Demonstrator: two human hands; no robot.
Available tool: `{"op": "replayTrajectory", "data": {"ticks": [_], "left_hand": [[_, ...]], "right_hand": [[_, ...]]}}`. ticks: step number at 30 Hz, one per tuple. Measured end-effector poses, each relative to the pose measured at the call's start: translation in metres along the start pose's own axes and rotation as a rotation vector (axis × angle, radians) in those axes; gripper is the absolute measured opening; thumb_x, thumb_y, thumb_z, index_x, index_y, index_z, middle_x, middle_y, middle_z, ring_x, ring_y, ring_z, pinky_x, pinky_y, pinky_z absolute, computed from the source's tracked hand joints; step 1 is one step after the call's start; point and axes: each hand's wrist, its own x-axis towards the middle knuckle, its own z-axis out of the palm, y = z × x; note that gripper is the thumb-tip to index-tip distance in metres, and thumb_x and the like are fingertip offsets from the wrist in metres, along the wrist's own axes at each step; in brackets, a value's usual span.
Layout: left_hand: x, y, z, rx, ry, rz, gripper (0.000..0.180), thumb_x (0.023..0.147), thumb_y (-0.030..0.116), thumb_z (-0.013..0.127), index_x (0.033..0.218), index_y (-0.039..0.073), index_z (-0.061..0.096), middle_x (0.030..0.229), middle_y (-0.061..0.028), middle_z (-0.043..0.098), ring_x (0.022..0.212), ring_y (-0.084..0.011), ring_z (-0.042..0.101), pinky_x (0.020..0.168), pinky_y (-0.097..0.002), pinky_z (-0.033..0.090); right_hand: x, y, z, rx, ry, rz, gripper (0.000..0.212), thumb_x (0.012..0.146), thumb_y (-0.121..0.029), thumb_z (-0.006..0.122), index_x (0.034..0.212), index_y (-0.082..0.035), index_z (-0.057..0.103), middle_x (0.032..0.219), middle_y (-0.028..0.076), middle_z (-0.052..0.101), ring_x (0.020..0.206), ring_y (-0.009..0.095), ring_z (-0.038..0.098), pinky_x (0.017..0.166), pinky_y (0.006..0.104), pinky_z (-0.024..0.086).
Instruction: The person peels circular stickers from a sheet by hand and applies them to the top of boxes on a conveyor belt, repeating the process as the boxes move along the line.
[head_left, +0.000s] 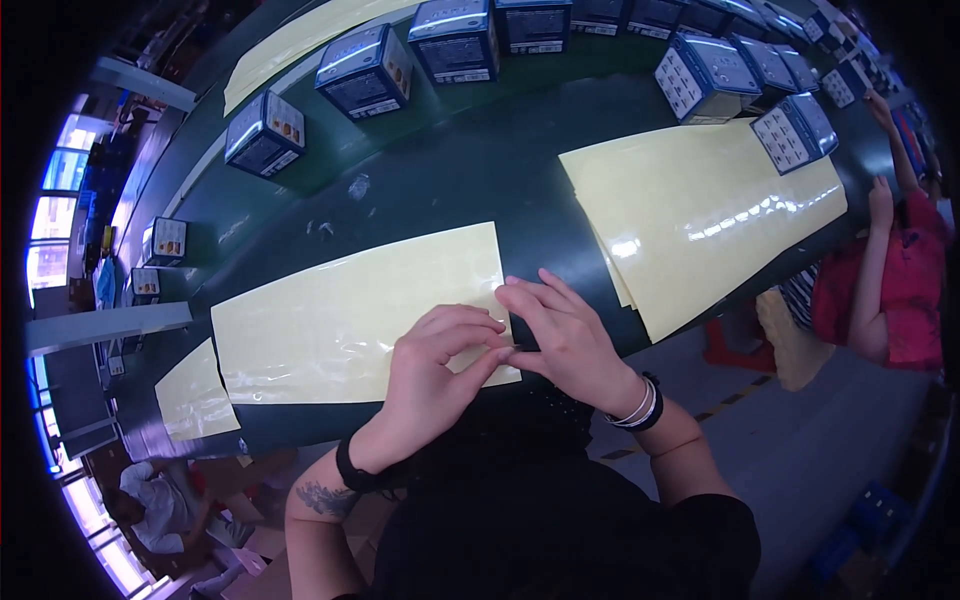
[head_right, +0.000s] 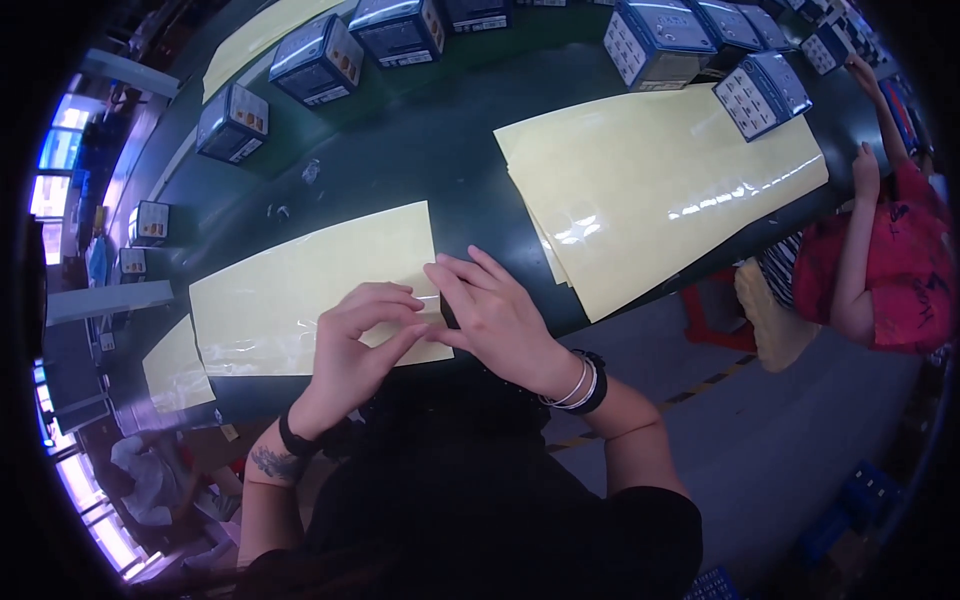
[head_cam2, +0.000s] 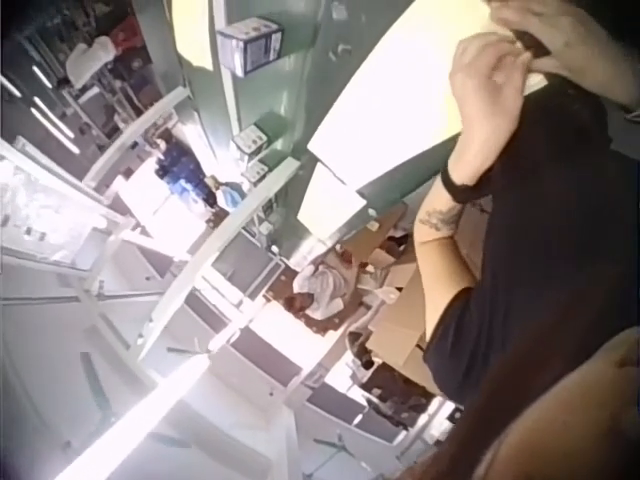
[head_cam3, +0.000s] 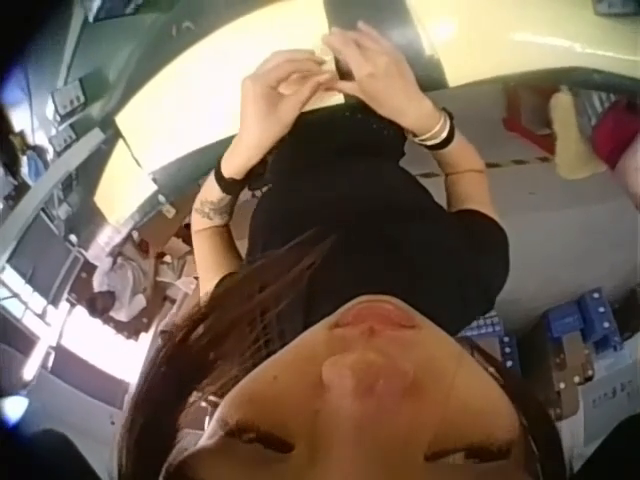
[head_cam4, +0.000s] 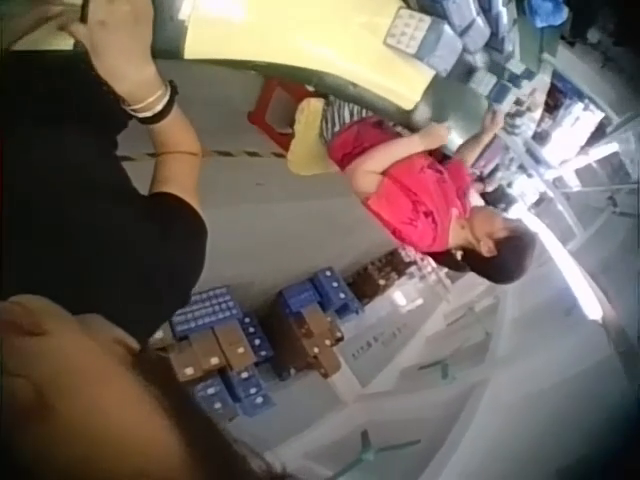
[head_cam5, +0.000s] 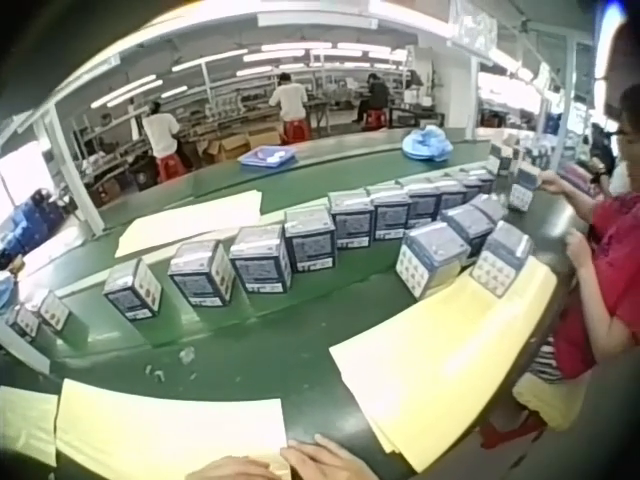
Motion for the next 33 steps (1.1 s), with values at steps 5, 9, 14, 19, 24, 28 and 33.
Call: {"op": "replayTrajectory", "data": {"ticks": [5,9,14,19,24,28,33], "left_hand": [[0.104,0.049,0.019,-0.028,-0.087,0.282,0.015,0.074,0.005,0.077,0.086,0.001,0.069,0.105,-0.0112,0.069,0.102,-0.0279,0.064,0.089,-0.0378,0.05],[0.211,0.073,0.097,0.084,0.04,0.473,0.018,0.076,0.017,0.076,0.086,0.003,0.068,0.092,-0.0162,0.068,0.096,-0.0338,0.063,0.099,-0.0447,0.042],[0.285,0.069,0.15,0.233,0.104,0.42,0.017,0.077,0.02,0.074,0.086,0.006,0.07,0.084,-0.0139,0.068,0.091,-0.0321,0.064,0.107,-0.0542,0.032],[0.302,0.062,0.175,0.139,0.181,0.408,0.015,0.078,0.019,0.074,0.086,0.007,0.069,0.084,-0.0122,0.069,0.088,-0.0306,0.065,0.108,-0.0526,0.031],[0.301,0.061,0.183,0.22,0.343,0.485,0.012,0.08,0.017,0.074,0.086,0.008,0.069,0.086,-0.0102,0.07,0.087,-0.0279,0.065,0.104,-0.0481,0.033],[0.304,0.059,0.183,0.274,0.418,0.546,0.011,0.08,0.016,0.074,0.086,0.009,0.069,0.085,-0.0081,0.069,0.085,-0.0259,0.064,0.096,-0.0445,0.036],[0.308,0.058,0.185,0.371,0.622,0.714,0.008,0.078,0.015,0.075,0.084,0.012,0.07,0.089,-0.0028,0.069,0.079,-0.0234,0.063,0.082,-0.0375,0.043]], "right_hand": [[-0.003,-0.002,0.001,-0.005,-0.039,-0.021,0.062,0.075,-0.03,0.078,0.123,0.002,0.054,0.117,0.015,0.062,0.122,0.028,0.053,0.112,0.0423,0.035],[-0.004,-0.006,-0.006,0.026,-0.057,0.065,0.062,0.074,-0.032,0.079,0.123,-0.001,0.057,0.12,0.013,0.062,0.117,0.028,0.056,0.111,0.042,0.036],[-0.002,0.0,0.004,0.062,0.032,-0.038,0.065,0.075,-0.031,0.077,0.123,0.004,0.053,0.118,0.018,0.06,0.121,0.029,0.052,0.113,0.0411,0.032],[-0.002,0.001,0.005,0.059,0.048,-0.015,0.066,0.075,-0.033,0.077,0.124,0.005,0.052,0.119,0.018,0.061,0.122,0.029,0.052,0.114,0.0416,0.031],[-0.001,0.0,0.0,0.085,0.032,-0.022,0.062,0.074,-0.032,0.078,0.12,0.003,0.055,0.12,0.016,0.06,0.123,0.029,0.051,0.114,0.0417,0.031],[0.001,0.0,-0.005,0.097,0.061,-0.041,0.052,0.073,-0.03,0.079,0.11,0.002,0.06,0.114,0.015,0.062,0.121,0.031,0.052,0.112,0.0421,0.034],[0.0,0.0,-0.009,0.094,0.085,-0.074,0.05,0.072,-0.029,0.079,0.107,0.003,0.061,0.113,0.015,0.062,0.12,0.031,0.053,0.111,0.0436,0.035]]}}
